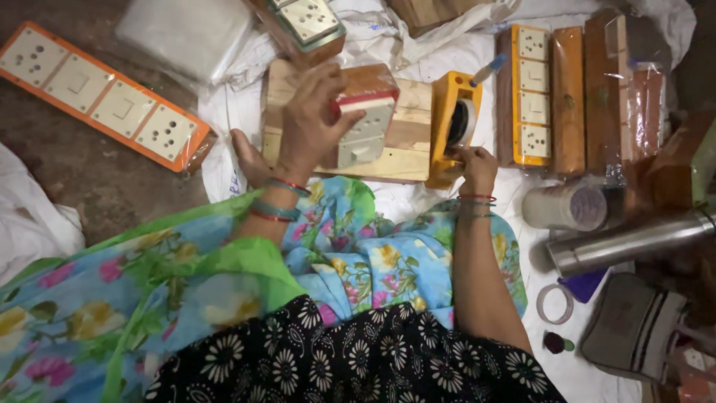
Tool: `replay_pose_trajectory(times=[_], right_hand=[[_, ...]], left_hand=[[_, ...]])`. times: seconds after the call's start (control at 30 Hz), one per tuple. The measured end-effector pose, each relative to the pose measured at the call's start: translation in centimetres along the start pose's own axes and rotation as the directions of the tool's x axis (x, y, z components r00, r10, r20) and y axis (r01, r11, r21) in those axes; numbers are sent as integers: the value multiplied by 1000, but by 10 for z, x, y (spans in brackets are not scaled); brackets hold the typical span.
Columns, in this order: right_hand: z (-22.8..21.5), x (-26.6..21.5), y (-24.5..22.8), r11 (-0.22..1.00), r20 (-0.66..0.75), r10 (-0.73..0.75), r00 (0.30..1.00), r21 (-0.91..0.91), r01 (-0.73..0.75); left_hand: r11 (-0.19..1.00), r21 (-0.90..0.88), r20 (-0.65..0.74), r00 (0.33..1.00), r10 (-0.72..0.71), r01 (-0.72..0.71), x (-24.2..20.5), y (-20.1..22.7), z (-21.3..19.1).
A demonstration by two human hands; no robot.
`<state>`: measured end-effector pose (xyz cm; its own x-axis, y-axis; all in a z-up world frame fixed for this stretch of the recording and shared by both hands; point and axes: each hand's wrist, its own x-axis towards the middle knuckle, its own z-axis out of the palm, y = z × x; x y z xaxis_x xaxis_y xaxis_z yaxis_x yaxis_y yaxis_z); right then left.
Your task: The person wraps rectangular wooden electrical switchboard units in clear plastic film using a handheld yellow tape dispenser. They pull film from the dispenser, wrap it around each unit, and tear off the film to seal the package.
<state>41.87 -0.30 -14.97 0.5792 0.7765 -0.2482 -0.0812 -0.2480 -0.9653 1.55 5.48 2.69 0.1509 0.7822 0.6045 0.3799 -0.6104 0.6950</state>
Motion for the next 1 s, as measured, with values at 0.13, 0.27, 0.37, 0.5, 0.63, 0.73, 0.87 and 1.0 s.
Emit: replay_pose_trajectory(times=[0.13,0.27,0.37,0.5,0.63,0.73,0.87,1.0], right_hand=[[7,-10,-12,996,-31,-85,996,-4,85],[12,-27,-20,948,-104,-306,946,63,313],[0,-52,-12,876,-192,-482,855,-81,475],[-10,-81,9,612,43,-518,854,-679,405],[-7,-74,27,832,-46,404,914,435,-346],[-2,-51,28,712,136,466,874,530,-461],[-1,-47,36,792,114,460,880,396,-465],[23,-71,23,805,240,485,841,254,-536]], left_hand=[[999,-37,-96,995,12,-15,-24,20,5],[1000,-11,-94,996,-7,6,-29,30,7],[1000,2,-119,993,7,-6,-30,30,9],[1000,-19,-124,992,20,-22,-29,30,7],[1000,-32,-108,994,-2,-1,-38,34,7],[998,-24,-118,991,56,-59,-39,35,7],[998,-47,-139,990,26,-33,-43,34,9],[989,-146,-183,982,-47,20,-46,37,15]])
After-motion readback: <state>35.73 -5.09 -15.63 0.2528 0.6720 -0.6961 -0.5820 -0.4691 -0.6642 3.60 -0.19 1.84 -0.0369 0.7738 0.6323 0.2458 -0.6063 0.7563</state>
